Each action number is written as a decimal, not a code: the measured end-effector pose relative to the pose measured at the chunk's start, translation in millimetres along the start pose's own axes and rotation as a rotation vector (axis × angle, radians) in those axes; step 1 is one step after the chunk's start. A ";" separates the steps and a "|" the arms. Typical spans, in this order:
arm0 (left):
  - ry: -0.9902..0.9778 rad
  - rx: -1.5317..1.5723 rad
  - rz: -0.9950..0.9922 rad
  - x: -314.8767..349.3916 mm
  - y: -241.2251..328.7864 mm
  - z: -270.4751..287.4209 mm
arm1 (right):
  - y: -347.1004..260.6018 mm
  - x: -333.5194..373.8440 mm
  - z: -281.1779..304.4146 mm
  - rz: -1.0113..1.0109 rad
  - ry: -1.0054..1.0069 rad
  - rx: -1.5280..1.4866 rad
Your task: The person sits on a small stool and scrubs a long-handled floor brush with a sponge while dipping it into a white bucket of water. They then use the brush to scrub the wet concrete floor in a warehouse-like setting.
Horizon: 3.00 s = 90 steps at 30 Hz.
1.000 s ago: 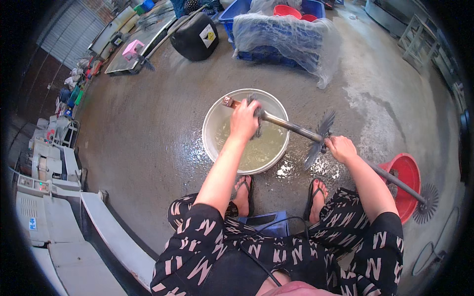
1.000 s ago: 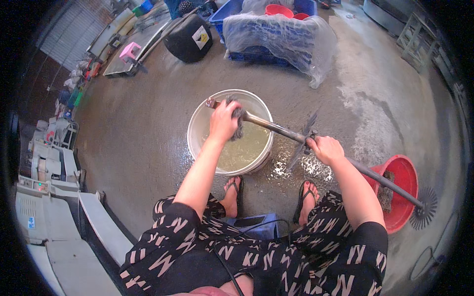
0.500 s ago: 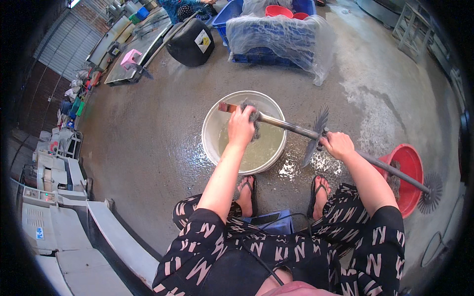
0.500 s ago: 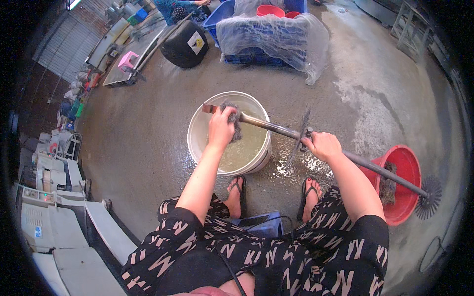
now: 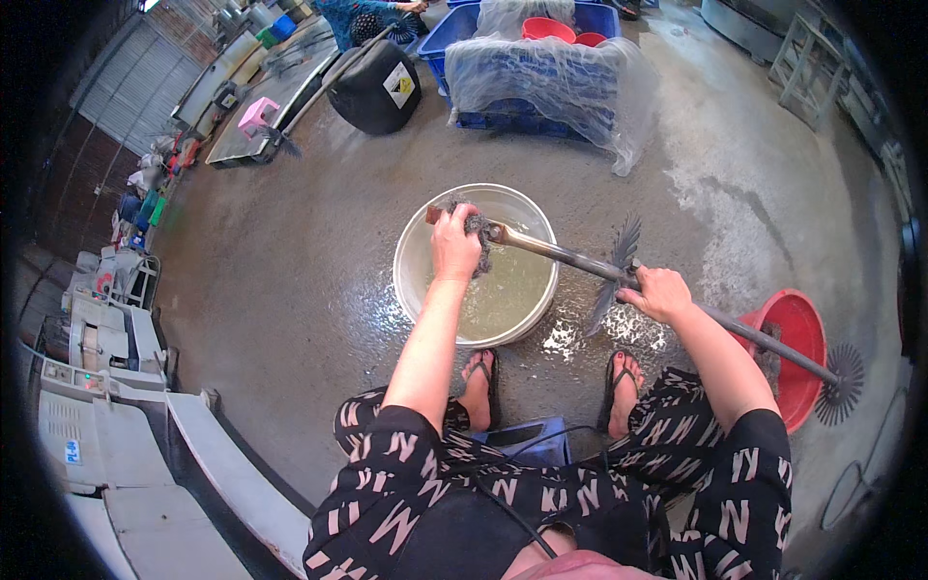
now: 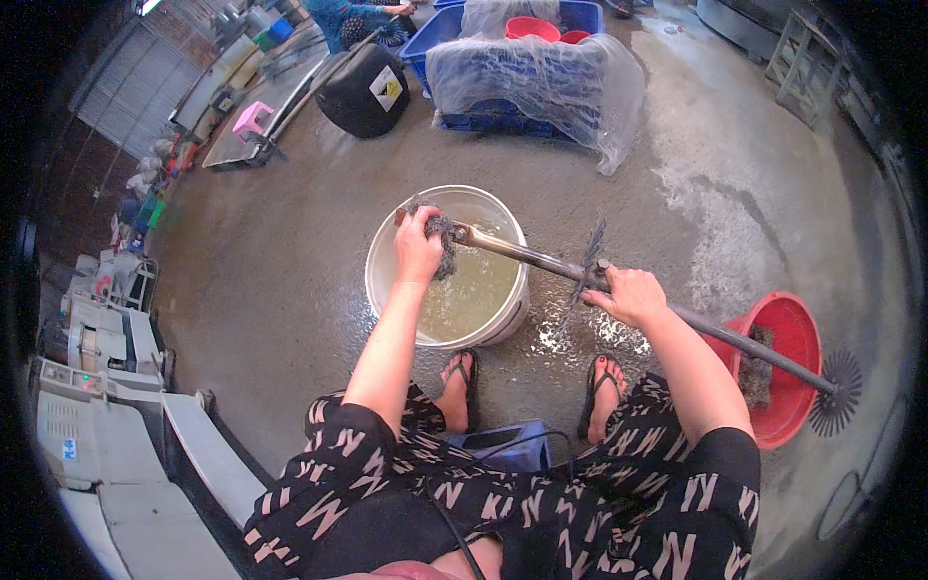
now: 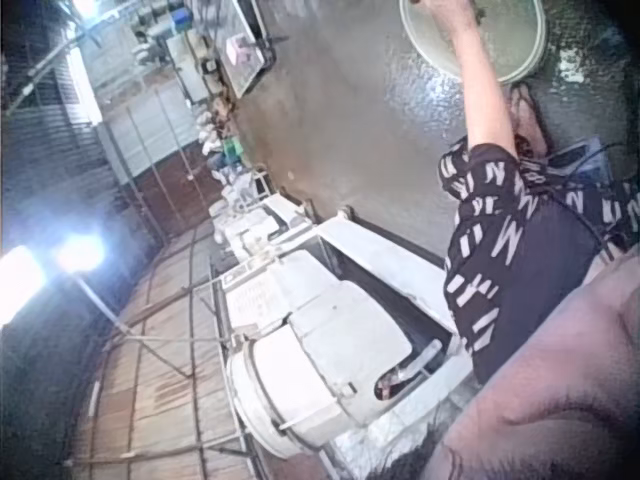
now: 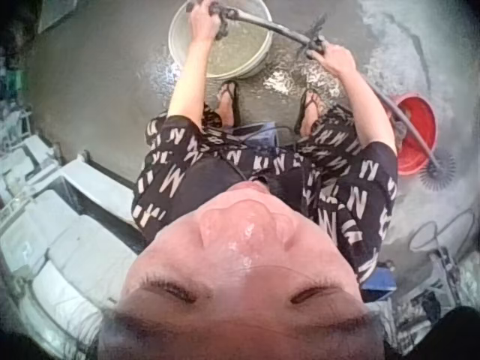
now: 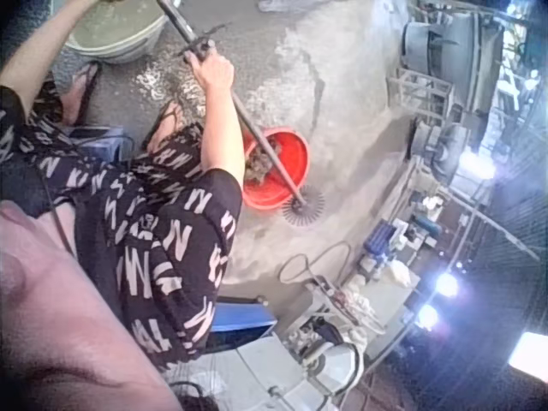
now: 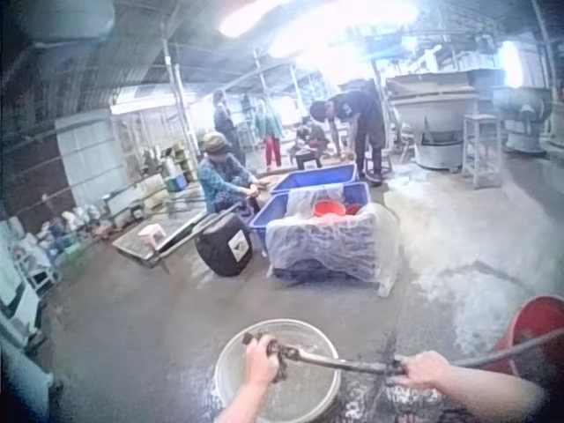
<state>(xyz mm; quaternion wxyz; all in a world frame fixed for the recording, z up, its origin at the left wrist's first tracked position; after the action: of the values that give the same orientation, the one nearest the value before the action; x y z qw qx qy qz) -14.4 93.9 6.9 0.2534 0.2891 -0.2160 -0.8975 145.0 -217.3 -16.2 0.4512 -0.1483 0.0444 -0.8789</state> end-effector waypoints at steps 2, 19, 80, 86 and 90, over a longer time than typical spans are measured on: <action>0.003 0.000 -0.047 5.6 15.8 -8.8 | -1.8 0.0 3.4 -0.010 0.014 -0.012; -0.086 -0.044 -0.220 -1.1 17.7 -11.0 | -2.5 2.6 1.6 -0.018 -0.003 0.001; -0.061 -0.011 -0.232 -4.3 -2.3 4.6 | -5.7 -3.2 0.9 -0.054 -0.007 0.031; -0.061 -0.062 -0.197 3.8 17.4 -4.4 | -2.1 -4.0 -4.4 -0.047 0.021 0.063; -0.065 -0.097 -0.186 -1.8 13.0 -0.2 | 1.6 -7.4 -5.3 -0.057 0.025 0.031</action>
<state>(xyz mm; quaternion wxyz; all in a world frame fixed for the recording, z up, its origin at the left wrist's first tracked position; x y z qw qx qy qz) -8.7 84.7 14.4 0.1757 0.2659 -0.1526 -0.9355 148.7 -212.6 -23.2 0.4276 -0.1313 0.0322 -0.8938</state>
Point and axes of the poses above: each hand's wrist, its own x-axis away from the middle knuckle, its own z-axis out of the back of the hand, y = z × x, the point moved 3 cm from there along -x, towards the middle knuckle, and after that the axes turned 2 degrees about -y, right-handed, at the moved point
